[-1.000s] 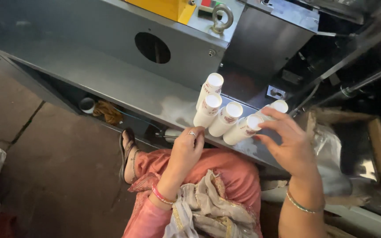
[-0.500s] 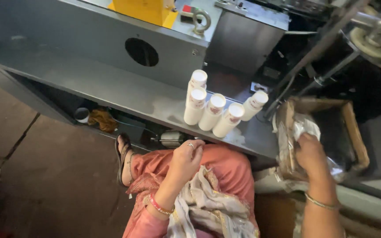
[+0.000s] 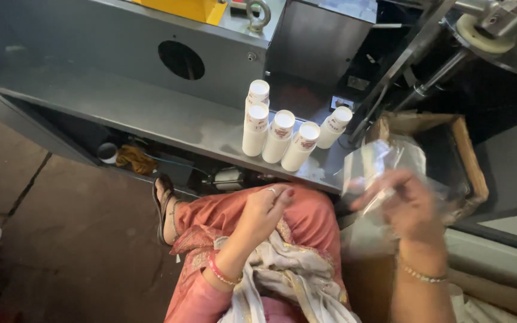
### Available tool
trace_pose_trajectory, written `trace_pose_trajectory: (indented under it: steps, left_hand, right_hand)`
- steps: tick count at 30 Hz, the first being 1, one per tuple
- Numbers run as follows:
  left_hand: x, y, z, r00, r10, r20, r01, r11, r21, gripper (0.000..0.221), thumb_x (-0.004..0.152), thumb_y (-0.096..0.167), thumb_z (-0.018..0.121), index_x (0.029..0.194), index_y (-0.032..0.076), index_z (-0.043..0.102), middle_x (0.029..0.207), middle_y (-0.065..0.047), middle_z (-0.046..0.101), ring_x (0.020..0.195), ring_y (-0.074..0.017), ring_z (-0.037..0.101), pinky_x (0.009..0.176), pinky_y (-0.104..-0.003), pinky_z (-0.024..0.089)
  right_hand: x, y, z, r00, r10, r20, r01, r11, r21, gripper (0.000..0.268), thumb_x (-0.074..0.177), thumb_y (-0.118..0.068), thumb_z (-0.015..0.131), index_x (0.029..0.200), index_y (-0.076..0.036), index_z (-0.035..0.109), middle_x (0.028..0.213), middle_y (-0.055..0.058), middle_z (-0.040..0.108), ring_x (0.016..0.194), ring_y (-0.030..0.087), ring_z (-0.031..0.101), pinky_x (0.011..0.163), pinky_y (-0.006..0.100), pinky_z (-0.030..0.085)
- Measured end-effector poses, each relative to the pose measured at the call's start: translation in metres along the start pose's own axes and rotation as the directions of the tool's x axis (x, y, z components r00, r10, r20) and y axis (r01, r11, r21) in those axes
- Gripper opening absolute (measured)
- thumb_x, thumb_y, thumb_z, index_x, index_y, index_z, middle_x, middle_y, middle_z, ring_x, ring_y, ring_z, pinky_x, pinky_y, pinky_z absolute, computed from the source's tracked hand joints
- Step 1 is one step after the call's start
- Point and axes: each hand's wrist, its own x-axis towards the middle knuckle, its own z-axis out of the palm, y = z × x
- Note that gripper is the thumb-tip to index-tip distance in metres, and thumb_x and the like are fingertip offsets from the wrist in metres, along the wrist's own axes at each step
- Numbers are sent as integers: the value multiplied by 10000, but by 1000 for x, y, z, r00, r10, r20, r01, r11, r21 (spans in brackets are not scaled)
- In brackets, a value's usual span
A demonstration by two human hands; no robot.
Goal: The person is manually packaging small white paper cups into plastic sleeves in a manufacturing environment.
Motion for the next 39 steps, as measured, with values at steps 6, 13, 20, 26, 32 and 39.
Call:
trace_pose_trajectory:
  steps: [6, 13, 20, 26, 32, 39]
  left_hand:
    - [-3, -5, 10, 958, -131, 254, 240, 853, -464, 319, 1045, 296, 590, 1101, 7, 715, 966, -42, 778, 901, -85, 709, 803, -250, 556]
    - [-20, 1, 23, 923, -180, 340, 357, 732, -580, 221, 1041, 183, 709, 955, -18, 679, 753, -87, 648, 615, -106, 580, 502, -276, 459]
    - [-19, 6, 28, 960, 246, -133, -243, 969, 36, 281, 919, 32, 683, 1174, 129, 752, 817, -90, 655, 788, -146, 586, 694, -331, 506]
    - [-10, -19, 13, 983, -43, 178, 146, 767, -625, 151, 990, 98, 664, 1102, 5, 703, 1004, 32, 654, 967, -93, 603, 884, -277, 485]
    - [-10, -16, 14, 930, -49, 365, 256, 799, -544, 269, 1077, 193, 575, 875, 35, 656, 812, -18, 659, 766, -146, 610, 704, -347, 501]
    - [-3, 19, 8, 838, 493, 235, -515, 856, 41, 73, 914, 101, 654, 866, 58, 617, 821, -157, 627, 838, -382, 630, 765, -482, 495]
  right_hand:
    - [-34, 13, 36, 912, 72, 404, -167, 964, 206, 126, 1049, -124, 672, 1052, -12, 614, 999, 127, 666, 892, 217, 664, 781, 340, 539]
    - [-34, 6, 70, 930, 329, 166, -364, 890, 276, 199, 1006, -194, 655, 988, 4, 655, 890, 154, 710, 752, 273, 712, 641, 404, 582]
    - [-33, 52, 80, 983, 178, 38, -182, 978, 105, 155, 1001, -136, 660, 1063, 6, 652, 1046, 92, 658, 856, 173, 618, 732, 326, 524]
    - [-25, 69, 61, 946, 319, 58, -323, 917, 233, 218, 1030, -201, 642, 981, 11, 655, 875, 79, 674, 761, 157, 614, 679, 293, 513]
    - [-9, 44, 80, 983, -11, 184, 68, 950, -306, 121, 916, -125, 725, 931, -13, 679, 851, 28, 594, 729, 103, 524, 637, 240, 428]
    - [-5, 135, 53, 1000, -7, 6, 9, 841, -540, 38, 952, -59, 667, 928, -32, 681, 768, 5, 619, 673, 65, 543, 592, 219, 451]
